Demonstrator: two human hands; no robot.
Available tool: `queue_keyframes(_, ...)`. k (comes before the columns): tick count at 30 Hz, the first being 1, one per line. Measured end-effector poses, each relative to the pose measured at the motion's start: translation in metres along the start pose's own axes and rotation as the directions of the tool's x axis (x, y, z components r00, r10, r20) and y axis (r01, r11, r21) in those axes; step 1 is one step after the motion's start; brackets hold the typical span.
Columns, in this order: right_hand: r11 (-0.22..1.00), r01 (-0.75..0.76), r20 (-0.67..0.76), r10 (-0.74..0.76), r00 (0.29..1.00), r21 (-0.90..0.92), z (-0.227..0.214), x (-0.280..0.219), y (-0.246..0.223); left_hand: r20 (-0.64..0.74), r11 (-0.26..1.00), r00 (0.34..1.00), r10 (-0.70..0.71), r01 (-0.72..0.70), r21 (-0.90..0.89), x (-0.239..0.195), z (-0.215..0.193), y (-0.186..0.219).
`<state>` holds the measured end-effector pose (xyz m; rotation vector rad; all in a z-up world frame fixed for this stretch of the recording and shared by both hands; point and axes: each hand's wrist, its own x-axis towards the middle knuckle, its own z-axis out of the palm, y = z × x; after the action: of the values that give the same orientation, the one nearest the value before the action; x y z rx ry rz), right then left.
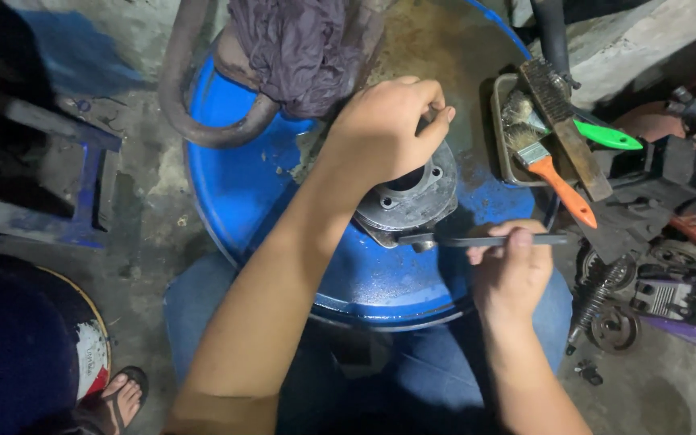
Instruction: Measuring the dimensions of a motorcycle engine cylinder using a vernier caliper and cleaning the part with a brush.
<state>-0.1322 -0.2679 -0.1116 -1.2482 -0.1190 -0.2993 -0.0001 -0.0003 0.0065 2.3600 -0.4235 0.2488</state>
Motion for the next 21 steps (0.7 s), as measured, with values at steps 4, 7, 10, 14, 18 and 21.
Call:
queue_keyframes(4,0.998,-0.018,0.033,0.02,0.999,-0.053,-0.009,0.008,-0.002,-0.017,1.0,1.0,-0.007,0.007,-0.006,-0.001,0.002,-0.001)
queue_keyframes(7,0.999,0.022,-0.116,-0.019,0.993,0.029,-0.011,0.019,0.002,0.01,1.0,1.0,-0.016,0.016,0.007,0.0,-0.001,-0.001)
queue_keyframes(10,0.993,-0.046,-0.096,0.036,0.995,-0.108,-0.011,0.006,0.007,0.0,1.0,1.0,-0.003,0.003,-0.021,0.0,0.001,-0.001)
queue_keyframes(14,0.998,-0.002,0.029,0.004,1.0,-0.063,-0.01,0.01,0.004,-0.001,1.0,1.0,-0.012,0.012,-0.022,-0.001,0.0,-0.001)
queue_keyframes(18,0.995,-0.037,-0.068,0.031,0.997,-0.095,0.001,0.009,-0.001,0.02,1.0,1.0,-0.017,0.017,-0.016,0.0,0.0,-0.001)
queue_keyframes(21,0.988,-0.085,0.22,0.111,0.969,-0.125,-0.002,0.0,-0.006,0.04,0.998,0.998,-0.056,0.057,-0.039,-0.001,-0.006,0.004)
